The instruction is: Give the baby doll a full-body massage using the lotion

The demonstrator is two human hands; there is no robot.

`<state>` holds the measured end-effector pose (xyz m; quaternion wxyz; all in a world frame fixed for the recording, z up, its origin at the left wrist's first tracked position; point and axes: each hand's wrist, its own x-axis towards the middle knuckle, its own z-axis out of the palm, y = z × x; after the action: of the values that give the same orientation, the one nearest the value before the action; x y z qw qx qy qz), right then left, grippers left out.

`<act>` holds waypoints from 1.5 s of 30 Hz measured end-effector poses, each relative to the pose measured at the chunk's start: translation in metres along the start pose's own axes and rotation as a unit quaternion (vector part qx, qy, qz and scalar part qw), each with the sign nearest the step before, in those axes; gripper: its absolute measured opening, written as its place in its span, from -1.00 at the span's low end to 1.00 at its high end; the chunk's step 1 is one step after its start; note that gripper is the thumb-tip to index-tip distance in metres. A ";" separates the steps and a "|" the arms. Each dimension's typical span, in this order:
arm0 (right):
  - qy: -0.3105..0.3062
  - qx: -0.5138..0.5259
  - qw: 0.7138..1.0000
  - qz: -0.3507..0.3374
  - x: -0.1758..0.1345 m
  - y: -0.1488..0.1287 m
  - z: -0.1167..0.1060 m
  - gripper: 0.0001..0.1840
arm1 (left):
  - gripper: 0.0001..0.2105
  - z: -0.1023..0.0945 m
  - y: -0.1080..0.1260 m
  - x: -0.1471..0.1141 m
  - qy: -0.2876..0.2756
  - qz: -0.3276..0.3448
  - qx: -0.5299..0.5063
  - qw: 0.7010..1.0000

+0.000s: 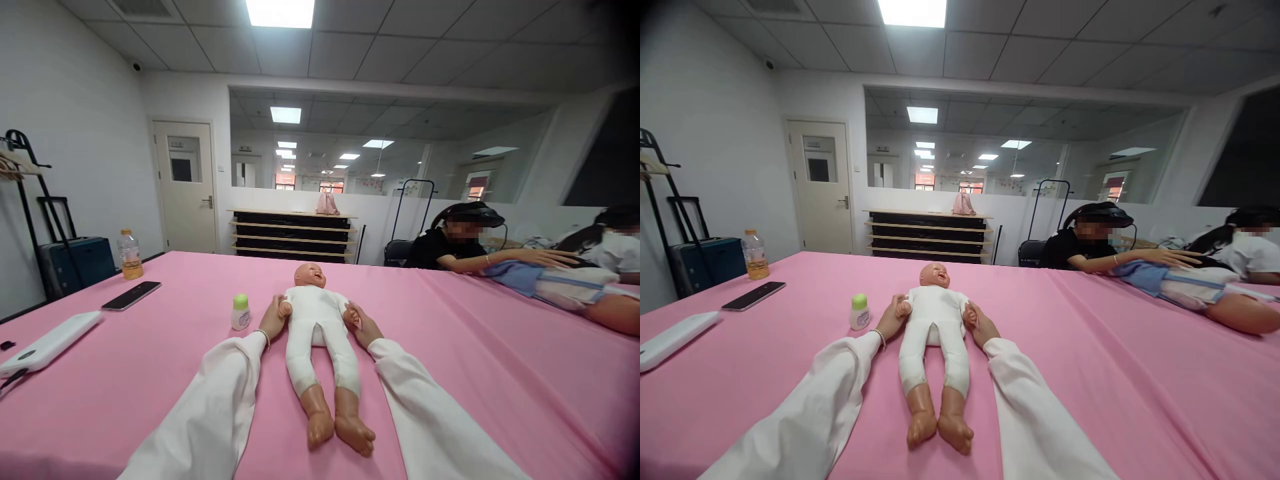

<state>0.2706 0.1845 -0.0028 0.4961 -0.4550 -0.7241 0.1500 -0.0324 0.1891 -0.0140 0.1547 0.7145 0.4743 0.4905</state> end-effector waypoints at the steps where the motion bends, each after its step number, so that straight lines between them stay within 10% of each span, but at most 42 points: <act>1: 0.010 0.000 1.000 0.002 0.004 0.006 0.001 -0.33 | -0.52 0.003 -0.001 0.005 0.023 -0.025 0.005 0.999; 9: 0.182 0.039 0.980 0.075 0.063 0.041 0.036 -0.25 | -0.40 0.019 -0.006 0.053 0.165 -0.176 0.127 0.962; 16: 0.113 -0.065 0.983 0.132 0.105 0.073 0.059 -0.33 | -0.52 0.032 -0.038 0.096 0.053 -0.229 0.225 0.946; 23: 0.061 -0.196 0.966 0.156 0.109 0.071 0.058 -0.38 | -0.60 0.036 -0.056 0.108 0.011 -0.218 0.220 0.951; 31: 0.209 -0.261 0.942 0.009 0.082 0.027 0.051 -0.33 | -0.52 0.022 -0.026 0.082 0.141 -0.106 0.262 0.949; 35: 0.168 -0.222 0.958 -0.069 0.057 0.018 0.040 -0.37 | -0.50 0.011 -0.017 0.057 0.173 -0.031 0.252 0.952; 45: -0.099 -0.266 0.952 -0.112 0.002 0.002 -0.003 -0.42 | -0.72 -0.017 0.006 -0.003 0.012 0.039 0.141 0.989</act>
<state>0.2738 0.1866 -0.0017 0.2963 -0.4697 -0.8294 -0.0606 -0.0442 0.1789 -0.0034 0.0276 0.7411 0.5120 0.4335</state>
